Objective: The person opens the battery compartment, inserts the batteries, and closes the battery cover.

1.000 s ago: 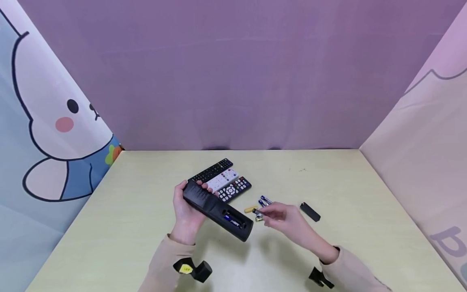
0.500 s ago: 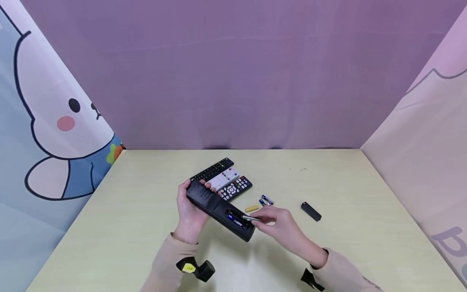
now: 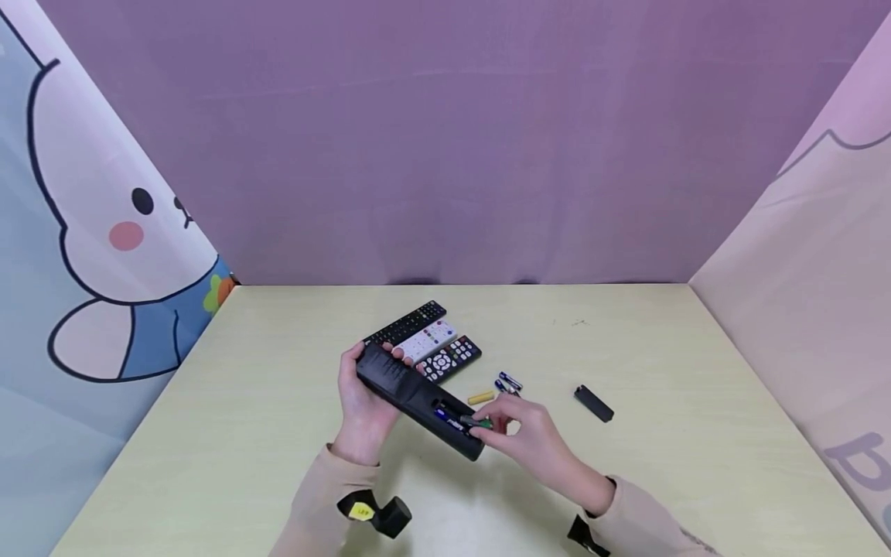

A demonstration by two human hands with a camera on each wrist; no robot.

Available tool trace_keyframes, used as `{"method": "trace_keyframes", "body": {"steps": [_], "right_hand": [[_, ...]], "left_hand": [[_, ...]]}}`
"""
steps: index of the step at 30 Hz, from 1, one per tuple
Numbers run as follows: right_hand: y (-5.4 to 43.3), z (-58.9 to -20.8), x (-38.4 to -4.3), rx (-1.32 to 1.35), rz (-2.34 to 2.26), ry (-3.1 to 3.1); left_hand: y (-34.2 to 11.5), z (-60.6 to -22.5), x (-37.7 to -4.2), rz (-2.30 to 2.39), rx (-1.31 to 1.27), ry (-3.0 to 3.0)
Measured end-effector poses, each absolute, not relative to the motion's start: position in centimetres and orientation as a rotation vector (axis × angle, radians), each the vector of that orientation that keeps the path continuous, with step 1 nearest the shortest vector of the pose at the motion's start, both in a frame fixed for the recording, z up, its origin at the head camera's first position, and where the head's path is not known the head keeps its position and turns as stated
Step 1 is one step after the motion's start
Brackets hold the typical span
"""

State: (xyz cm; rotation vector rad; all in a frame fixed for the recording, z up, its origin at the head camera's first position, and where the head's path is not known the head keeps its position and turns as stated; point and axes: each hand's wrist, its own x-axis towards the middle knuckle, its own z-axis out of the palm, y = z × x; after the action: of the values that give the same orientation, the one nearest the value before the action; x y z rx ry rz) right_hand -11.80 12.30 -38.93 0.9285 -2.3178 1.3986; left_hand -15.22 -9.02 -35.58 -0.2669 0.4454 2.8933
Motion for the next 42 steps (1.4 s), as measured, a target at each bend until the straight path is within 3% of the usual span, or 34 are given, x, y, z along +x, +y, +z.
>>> {"method": "trace_keyframes", "body": {"steps": [17,23,32,42], "right_hand": [[13.8,-38.1,-11.6,1.040,1.461,-2.519],[13.4,-38.6,-11.9,0.887,1.574,-2.541],[13.0,-38.3,-12.1,0.548,2.157,-2.618],[12.3,-38.3,-11.9,0.247,2.338,-2.523]], "left_hand": [[-9.3,-35.7,-15.2,2.870,-0.180,0.427],[-8.8,-35.4,-15.1,2.870,-0.240,0.447],[-8.7,-35.3,-15.1,2.877,-0.241,0.453],[-8.4,-35.3,-15.0,2.896,-0.172,0.490]]}}
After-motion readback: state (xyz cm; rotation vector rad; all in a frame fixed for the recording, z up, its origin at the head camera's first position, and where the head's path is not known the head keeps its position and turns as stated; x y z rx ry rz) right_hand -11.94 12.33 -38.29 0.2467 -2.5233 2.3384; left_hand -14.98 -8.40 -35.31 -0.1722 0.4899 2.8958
